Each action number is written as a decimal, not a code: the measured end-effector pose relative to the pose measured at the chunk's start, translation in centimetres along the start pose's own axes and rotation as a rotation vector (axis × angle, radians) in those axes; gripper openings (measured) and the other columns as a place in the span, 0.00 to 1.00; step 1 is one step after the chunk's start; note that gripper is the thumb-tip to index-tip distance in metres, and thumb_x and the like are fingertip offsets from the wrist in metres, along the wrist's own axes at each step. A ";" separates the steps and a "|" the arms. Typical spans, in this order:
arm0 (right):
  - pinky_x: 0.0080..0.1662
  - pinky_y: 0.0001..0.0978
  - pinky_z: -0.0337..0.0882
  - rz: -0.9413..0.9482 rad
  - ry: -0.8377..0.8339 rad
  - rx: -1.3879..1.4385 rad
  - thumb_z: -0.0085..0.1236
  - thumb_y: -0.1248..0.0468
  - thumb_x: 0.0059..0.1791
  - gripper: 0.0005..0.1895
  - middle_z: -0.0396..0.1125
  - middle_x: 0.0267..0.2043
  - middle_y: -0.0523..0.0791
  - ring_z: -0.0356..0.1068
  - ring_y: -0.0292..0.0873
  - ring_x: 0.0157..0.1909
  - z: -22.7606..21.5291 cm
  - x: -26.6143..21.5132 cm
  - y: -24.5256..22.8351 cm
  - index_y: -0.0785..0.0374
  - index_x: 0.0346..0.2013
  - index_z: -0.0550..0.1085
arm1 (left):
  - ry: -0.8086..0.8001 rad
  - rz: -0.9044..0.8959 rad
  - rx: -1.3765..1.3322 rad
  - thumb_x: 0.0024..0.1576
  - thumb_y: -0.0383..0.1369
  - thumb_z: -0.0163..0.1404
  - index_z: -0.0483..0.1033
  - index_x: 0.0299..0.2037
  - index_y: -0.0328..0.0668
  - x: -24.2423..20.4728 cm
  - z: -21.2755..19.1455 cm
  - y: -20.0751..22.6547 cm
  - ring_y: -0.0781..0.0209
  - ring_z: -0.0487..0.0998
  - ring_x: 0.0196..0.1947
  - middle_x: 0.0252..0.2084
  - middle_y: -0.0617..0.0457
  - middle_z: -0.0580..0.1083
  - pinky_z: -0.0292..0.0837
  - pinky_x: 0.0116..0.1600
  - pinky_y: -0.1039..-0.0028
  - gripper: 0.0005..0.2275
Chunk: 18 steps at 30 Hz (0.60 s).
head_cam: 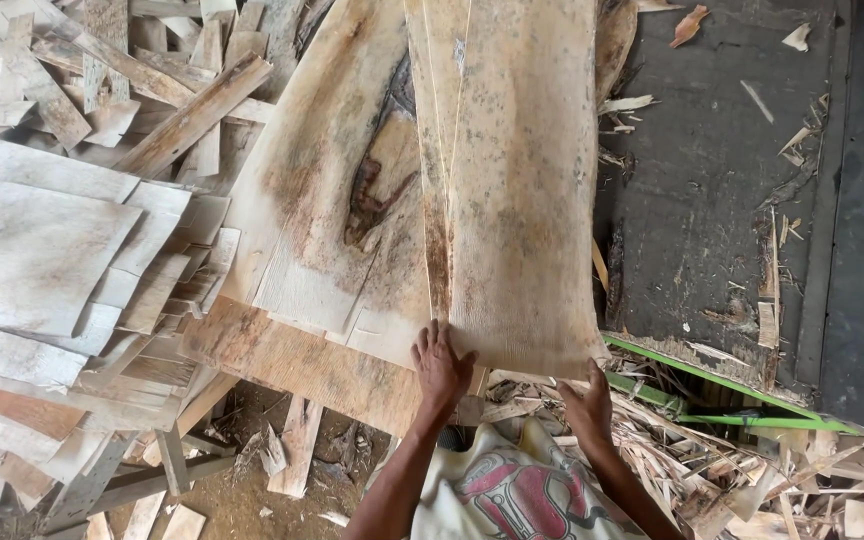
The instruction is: Cutting and sorting thin strips of wood or bark using a large manual blade.
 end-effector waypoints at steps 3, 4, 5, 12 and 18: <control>0.69 0.55 0.61 0.118 -0.063 0.051 0.63 0.57 0.47 0.45 0.49 0.77 0.54 0.56 0.58 0.74 -0.4 1.2 0.9 0.59 0.75 0.53 | -0.023 -0.051 -0.001 0.53 0.41 0.60 0.59 0.70 0.42 -0.2 -0.8 1.2 0.44 0.47 0.78 0.78 0.45 0.52 0.35 0.79 0.42 0.35; 0.69 0.55 0.60 0.146 -0.065 0.070 0.64 0.58 0.46 0.46 0.49 0.77 0.54 0.55 0.58 0.74 -0.5 1.7 1.2 0.60 0.75 0.53 | -0.052 -0.075 0.030 0.53 0.41 0.60 0.60 0.69 0.44 -0.4 -1.3 1.8 0.48 0.49 0.78 0.78 0.48 0.54 0.36 0.79 0.42 0.34; 0.69 0.55 0.60 0.143 -0.071 0.066 0.64 0.58 0.46 0.46 0.49 0.77 0.54 0.55 0.58 0.74 -1.0 1.9 0.4 0.60 0.75 0.53 | -0.050 -0.081 0.028 0.53 0.41 0.60 0.60 0.69 0.44 -0.7 -1.7 2.5 0.48 0.49 0.78 0.78 0.48 0.54 0.36 0.79 0.42 0.34; 0.64 0.52 0.66 0.371 0.094 0.257 0.67 0.67 0.45 0.47 0.51 0.73 0.59 0.58 0.60 0.70 -3.9 2.7 0.5 0.60 0.74 0.52 | -0.061 0.099 0.241 0.52 0.39 0.64 0.39 0.77 0.38 -0.5 1.4 2.5 0.38 0.43 0.77 0.78 0.38 0.46 0.32 0.75 0.38 0.49; 0.51 0.34 0.76 0.348 0.205 0.907 0.67 0.71 0.44 0.36 0.69 0.59 0.51 0.72 0.47 0.58 -5.6 4.3 3.0 0.63 0.66 0.65 | -0.115 0.153 0.349 0.50 0.47 0.64 0.38 0.76 0.37 -1.2 1.1 3.2 0.36 0.43 0.77 0.77 0.33 0.45 0.33 0.76 0.40 0.51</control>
Point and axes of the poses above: each hand's wrist, its own x-axis towards the middle knuckle, its own z-axis out of the palm, y = z × x, the point moved 4 cm from there along x, towards the middle knuckle
